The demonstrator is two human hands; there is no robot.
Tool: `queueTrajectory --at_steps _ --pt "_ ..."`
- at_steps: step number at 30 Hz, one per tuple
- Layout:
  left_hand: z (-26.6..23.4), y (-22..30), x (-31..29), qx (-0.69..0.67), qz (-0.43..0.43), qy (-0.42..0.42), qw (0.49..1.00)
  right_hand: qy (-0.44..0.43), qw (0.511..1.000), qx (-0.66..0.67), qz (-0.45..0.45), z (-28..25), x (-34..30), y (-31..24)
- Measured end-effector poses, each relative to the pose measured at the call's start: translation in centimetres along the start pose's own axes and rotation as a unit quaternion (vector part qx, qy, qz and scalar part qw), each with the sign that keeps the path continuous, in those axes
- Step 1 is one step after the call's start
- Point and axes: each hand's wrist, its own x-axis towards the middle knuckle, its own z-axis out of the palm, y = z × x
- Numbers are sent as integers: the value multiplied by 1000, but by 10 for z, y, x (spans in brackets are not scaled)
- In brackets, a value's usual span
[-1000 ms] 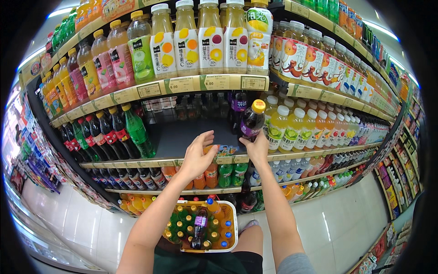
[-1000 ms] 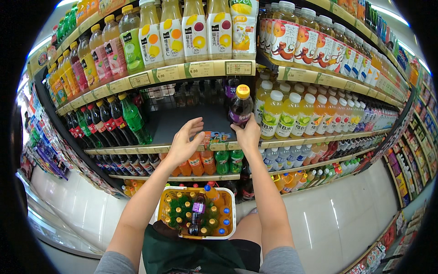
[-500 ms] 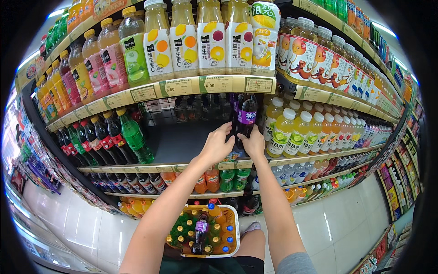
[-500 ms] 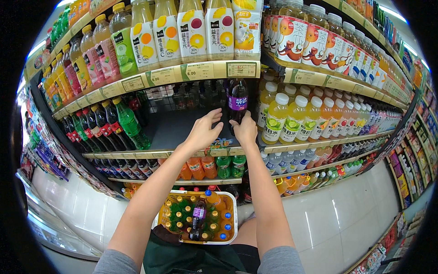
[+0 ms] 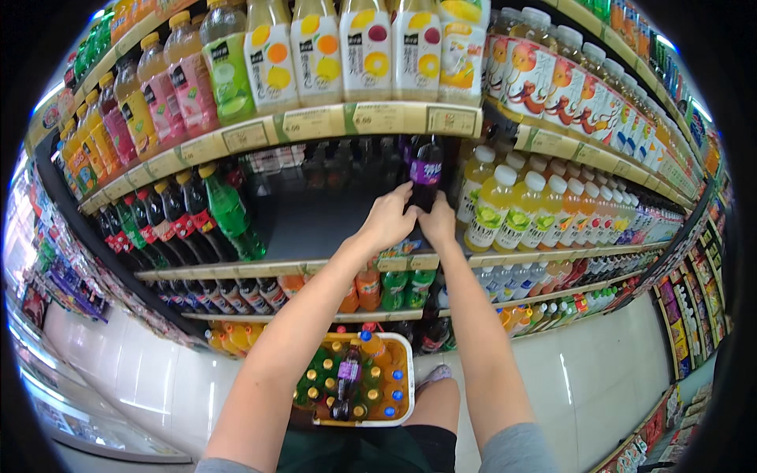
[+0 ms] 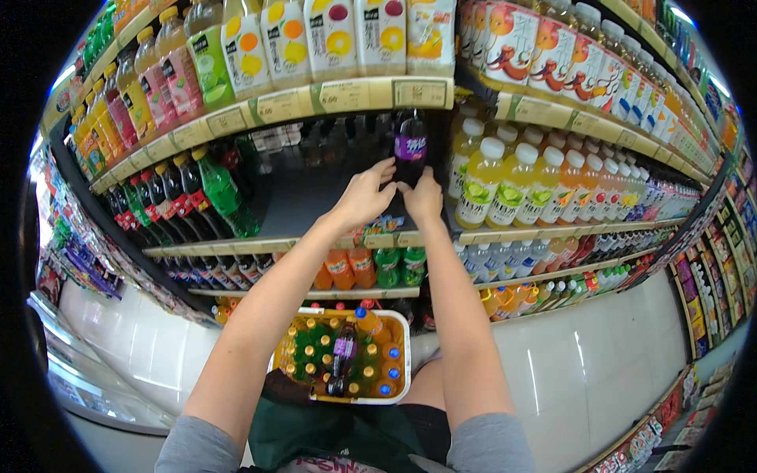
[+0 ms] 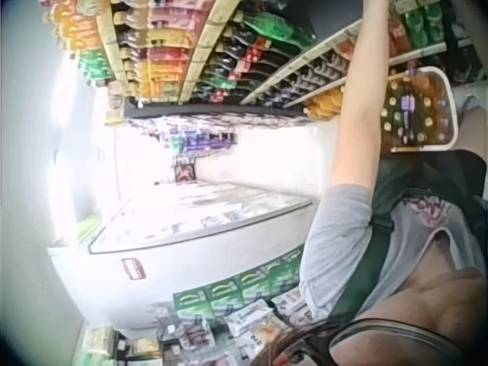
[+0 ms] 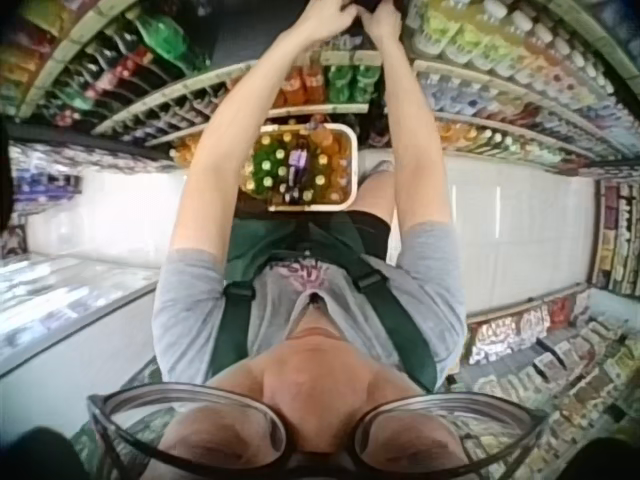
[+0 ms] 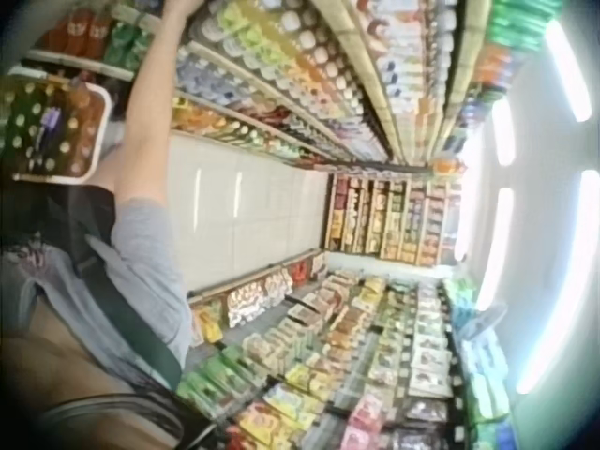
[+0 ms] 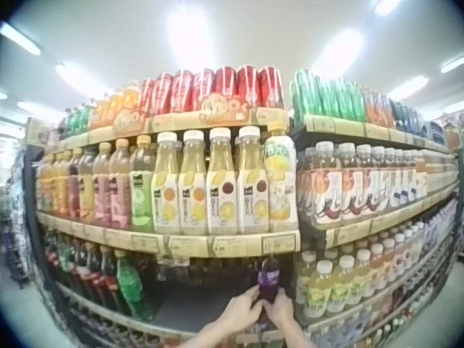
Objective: The person sits on the floor in a beverage aisle and restocks shelves by taking bottles from a basket on their lap. They place various sodas and juices onto the shelf one by one, organizing them by type and color.
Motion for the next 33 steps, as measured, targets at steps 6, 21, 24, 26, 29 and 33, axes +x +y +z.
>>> queueTrajectory --at_steps 6,21,24,26,29,33 --pt "-28 25 -93 -79 39 73 993 149 980 101 -85 -12 -69 -9" --pt "120 -176 -429 -6 -392 -89 916 -278 924 161 207 140 -431 103" --pt "139 -163 -435 80 -357 -58 929 -313 875 206 305 147 -434 106" --pt "144 -172 -444 102 -363 -99 921 -335 861 154 351 146 -430 84" --pt "138 -158 -439 68 -413 -79 905 -307 889 23 338 132 -425 58" --pt "110 -139 -434 -25 -488 4 872 -392 864 96 301 110 -414 24"
